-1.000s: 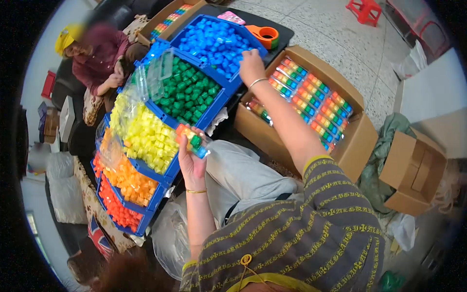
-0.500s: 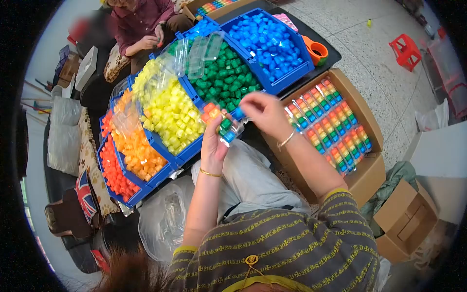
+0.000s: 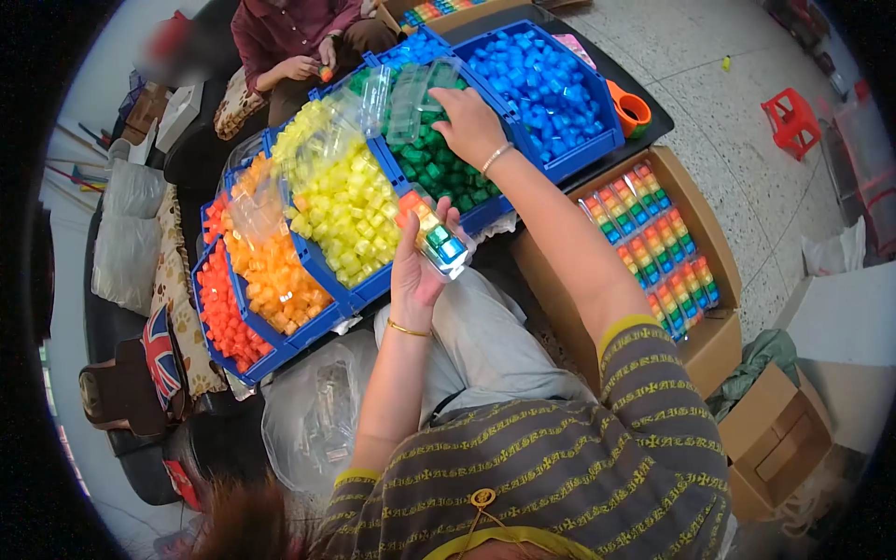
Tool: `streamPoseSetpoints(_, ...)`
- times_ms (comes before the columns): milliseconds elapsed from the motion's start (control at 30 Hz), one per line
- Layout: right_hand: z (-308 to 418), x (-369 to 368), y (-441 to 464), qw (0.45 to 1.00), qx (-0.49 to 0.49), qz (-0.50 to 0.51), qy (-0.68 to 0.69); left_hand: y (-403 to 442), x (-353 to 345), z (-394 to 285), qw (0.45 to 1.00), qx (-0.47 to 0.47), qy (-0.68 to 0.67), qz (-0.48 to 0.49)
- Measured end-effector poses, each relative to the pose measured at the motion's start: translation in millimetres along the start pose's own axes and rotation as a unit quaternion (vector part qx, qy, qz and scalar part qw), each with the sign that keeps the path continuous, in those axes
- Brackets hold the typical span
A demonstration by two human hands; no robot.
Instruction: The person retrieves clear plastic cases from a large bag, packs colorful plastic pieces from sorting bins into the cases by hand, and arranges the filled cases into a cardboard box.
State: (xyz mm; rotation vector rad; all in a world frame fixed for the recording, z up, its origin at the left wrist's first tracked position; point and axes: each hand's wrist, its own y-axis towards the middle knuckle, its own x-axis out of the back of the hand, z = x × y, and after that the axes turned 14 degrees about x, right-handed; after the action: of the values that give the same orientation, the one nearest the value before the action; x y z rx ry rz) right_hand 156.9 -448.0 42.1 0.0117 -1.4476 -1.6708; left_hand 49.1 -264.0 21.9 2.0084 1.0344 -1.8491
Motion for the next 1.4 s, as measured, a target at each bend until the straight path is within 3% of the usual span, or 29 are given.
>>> streamPoseSetpoints(200, -22, -3, 11, 0.997, 0.021, 0.043, -0.053, 4, 7, -8, 1.0, -0.011, 0.022, 0.001)
streamPoseSetpoints(267, -18, 17, 4, 0.999, 0.039, -0.019, -0.014, 9, 10, -10, 1.0, -0.013, 0.023, -0.009)
streamPoseSetpoints(300, -2, 34, 1, 0.999, -0.002, -0.027, 0.038, 11, 6, -10, 1.0, -0.012, 0.021, -0.007)
streamPoseSetpoints(333, 18, 51, -4, 0.999, -0.003, -0.025, 0.036, 12, 1, -9, 1.0, -0.005, 0.021, -0.012)
streamPoseSetpoints(400, 51, 76, -18, 0.977, -0.083, 0.012, 0.196, 18, -3, -10, 1.0, 0.001, 0.02, -0.016)
streamPoseSetpoints(433, 59, 81, -29, 0.977, -0.084, 0.013, 0.195, 21, -3, -10, 1.0, 0.0, 0.001, 0.0)
streamPoseSetpoints(500, 70, 91, -49, 0.958, 0.048, 0.094, 0.266, 23, -6, -12, 1.0, -0.01, 0.003, 0.014)
streamPoseSetpoints(533, 70, 94, -59, 0.954, 0.069, 0.148, 0.252, 24, -2, -13, 1.0, -0.007, 0.003, 0.016)
streamPoseSetpoints(633, 98, 103, -53, 0.967, 0.004, 0.136, 0.216, 19, -9, -8, 0.984, -0.101, 0.138, -0.057)
streamPoseSetpoints(667, 99, 101, -54, 0.969, 0.001, 0.134, 0.21, 18, -11, -3, 0.984, -0.094, 0.139, -0.053)
streamPoseSetpoints(733, 96, 91, -59, 0.968, -0.037, 0.175, 0.176, 15, -13, 4, 0.959, -0.181, 0.207, -0.061)
streamPoseSetpoints(800, 94, 85, -61, 0.971, -0.054, 0.144, 0.184, 13, -14, 5, 0.954, -0.195, 0.22, -0.054)
streamPoseSetpoints(867, 89, 81, -63, 0.936, -0.133, 0.143, 0.291, 12, -13, 3, 0.945, -0.227, 0.229, -0.063)
streamPoseSetpoints(933, 87, 77, -65, 0.926, -0.139, 0.14, 0.322, 12, -14, 0, 0.947, -0.219, 0.227, -0.058)
streamPoseSetpoints(1000, 91, 79, -62, 0.858, -0.297, 0.11, 0.404, 13, -22, 2, 0.95, -0.202, 0.221, -0.09)
streamPoseSetpoints(1033, 92, 78, -59, 0.859, -0.296, 0.11, 0.404, 16, -23, 1, 0.95, -0.203, 0.221, -0.09)
streamPoseSetpoints(1067, 94, 76, -56, 0.948, -0.186, 0.09, 0.243, 20, -24, 1, 0.948, -0.204, 0.221, -0.105)
streamPoseSetpoints(1100, 96, 72, -54, 0.993, -0.068, 0.066, 0.071, 22, -25, 1, 0.946, -0.204, 0.221, -0.12)
streamPoseSetpoints(1133, 93, 68, -50, 0.993, -0.069, 0.066, 0.071, 24, -23, -1, 0.946, -0.202, 0.221, -0.12)
streamPoseSetpoints(1233, 57, 51, -25, 0.991, -0.109, -0.073, 0.028, 27, -16, -12, 0.973, -0.137, 0.157, -0.096)
streamPoseSetpoints(1300, 17, 42, -3, 0.975, -0.19, -0.109, 0.045, 23, -16, -11, 0.984, -0.12, 0.11, -0.065)
streamPoseSetpoints(1400, -43, 39, 15, 0.964, -0.264, 0.011, -0.013, 18, -13, -7, 0.994, -0.093, 0.058, -0.014)
